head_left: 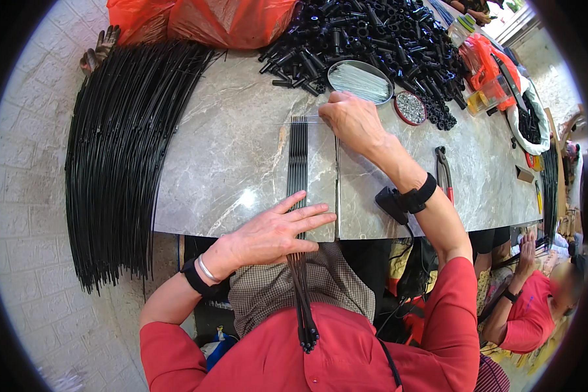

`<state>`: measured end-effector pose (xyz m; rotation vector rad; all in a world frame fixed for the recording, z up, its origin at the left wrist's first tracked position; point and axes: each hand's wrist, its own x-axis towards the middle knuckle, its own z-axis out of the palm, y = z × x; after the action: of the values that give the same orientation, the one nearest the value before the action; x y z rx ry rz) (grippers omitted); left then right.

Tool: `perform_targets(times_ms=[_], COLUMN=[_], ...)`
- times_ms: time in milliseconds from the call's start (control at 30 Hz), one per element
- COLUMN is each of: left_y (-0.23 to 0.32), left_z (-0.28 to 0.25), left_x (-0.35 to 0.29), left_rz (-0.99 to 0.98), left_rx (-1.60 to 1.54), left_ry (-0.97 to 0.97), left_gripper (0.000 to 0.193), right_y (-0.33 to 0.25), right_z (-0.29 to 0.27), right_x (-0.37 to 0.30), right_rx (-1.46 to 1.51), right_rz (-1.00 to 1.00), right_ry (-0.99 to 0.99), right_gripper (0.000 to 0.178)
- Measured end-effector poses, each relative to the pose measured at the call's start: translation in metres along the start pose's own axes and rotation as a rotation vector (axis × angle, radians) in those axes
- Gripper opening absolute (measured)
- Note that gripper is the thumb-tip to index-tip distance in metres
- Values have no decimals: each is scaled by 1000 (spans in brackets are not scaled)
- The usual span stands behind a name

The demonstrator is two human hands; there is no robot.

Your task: The person organizes several thin black rods on a table, aligns them into a bundle, and inserts them into a black cylindrical plastic component, using pliers to trim one of the rods.

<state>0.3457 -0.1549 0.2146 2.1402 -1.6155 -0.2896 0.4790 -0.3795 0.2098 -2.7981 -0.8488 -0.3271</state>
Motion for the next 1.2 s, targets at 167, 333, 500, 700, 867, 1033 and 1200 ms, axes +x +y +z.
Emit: perform_targets(times_ms=[167,333,500,700,867,1033,1200], left_y=[0,1,0,-1,-1,-1,-1], left_z=[2,-1,1,3,2,2,2], left_x=[0,0,0,0,0,0,1], left_rz=[0,-13,-15,2,-2,-8,-1], left_rx=[-12,-11,-20,1,-8,-13,6], left_ry=[21,-4,8,24,22,8,12], left_gripper=[40,39,37,36,41,41,40], right_y=[-1,-3,-3,-4,-9,-15,-18], right_z=[2,4,5,11,11,13,12], right_x=[0,4,5,7,9,11,14], right_rx=[34,23,85,81,75,91,105], right_rz=[-11,-33,16,7,15,12,0], right_ry=[19,26,28,19,12,5,20], right_gripper=[12,13,13,9,9,11,18])
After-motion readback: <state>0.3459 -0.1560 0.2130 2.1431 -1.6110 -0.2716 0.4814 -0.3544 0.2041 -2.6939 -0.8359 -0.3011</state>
